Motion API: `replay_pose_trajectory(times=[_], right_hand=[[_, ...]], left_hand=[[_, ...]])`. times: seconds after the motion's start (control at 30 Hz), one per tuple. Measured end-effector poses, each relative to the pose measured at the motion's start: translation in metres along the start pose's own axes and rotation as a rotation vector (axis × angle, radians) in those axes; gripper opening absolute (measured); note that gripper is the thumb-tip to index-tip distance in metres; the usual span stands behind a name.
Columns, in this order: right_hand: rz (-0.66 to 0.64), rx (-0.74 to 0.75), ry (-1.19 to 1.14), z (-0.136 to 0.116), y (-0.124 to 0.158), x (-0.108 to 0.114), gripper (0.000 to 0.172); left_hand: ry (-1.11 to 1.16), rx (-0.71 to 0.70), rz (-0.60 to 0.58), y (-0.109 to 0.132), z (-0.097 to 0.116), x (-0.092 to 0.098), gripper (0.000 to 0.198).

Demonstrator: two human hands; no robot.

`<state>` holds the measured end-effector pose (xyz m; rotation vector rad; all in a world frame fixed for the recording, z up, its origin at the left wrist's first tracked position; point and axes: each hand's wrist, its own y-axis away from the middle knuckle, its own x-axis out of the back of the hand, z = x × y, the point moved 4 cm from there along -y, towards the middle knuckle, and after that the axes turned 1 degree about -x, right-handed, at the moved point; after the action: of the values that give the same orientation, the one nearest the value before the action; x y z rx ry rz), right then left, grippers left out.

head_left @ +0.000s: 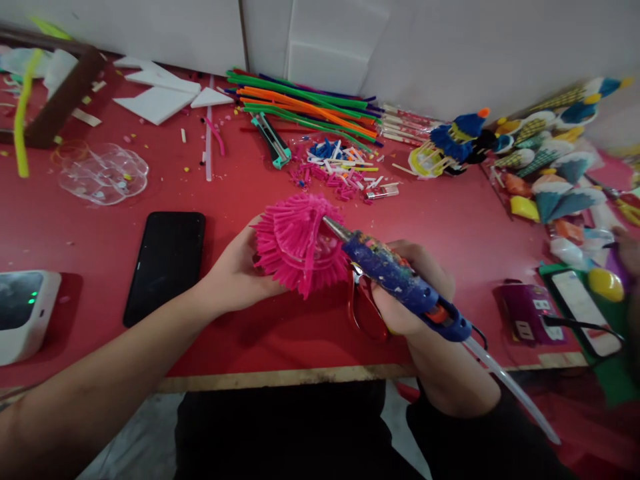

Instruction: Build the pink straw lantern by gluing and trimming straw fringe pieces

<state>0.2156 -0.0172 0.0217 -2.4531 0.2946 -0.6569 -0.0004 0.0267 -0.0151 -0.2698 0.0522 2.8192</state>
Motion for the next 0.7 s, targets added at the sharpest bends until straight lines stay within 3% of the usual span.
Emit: replay_pose_trajectory(times=[0.1, 0.27, 0.5, 0.7], right_hand=[[0.054, 0.042, -0.01, -0.0008, 0.0004, -0.0002, 0.015], [-0.076, 0.03, 0.068, 0.004, -0.0008, 0.0036, 0.014], [-0.148, -0.023, 0.024, 0.0051, 0.0001, 0.0076, 0.015], [-0.172, 0.054, 0.032, -0.0003, -0.0025, 0.0067, 0.014]], left_hand=[[-0.006, 0.008, 0.009, 0.001, 0.0009, -0.0004, 0.069], [0.005, 0.02, 0.021, 0.001, 0.0009, -0.0004, 0.069], [-0.018, 0.032, 0.043, 0.0007, -0.0034, 0.0031, 0.071], [-0.007, 0.018, 0.065, 0.0022, -0.0009, 0.0032, 0.068]])
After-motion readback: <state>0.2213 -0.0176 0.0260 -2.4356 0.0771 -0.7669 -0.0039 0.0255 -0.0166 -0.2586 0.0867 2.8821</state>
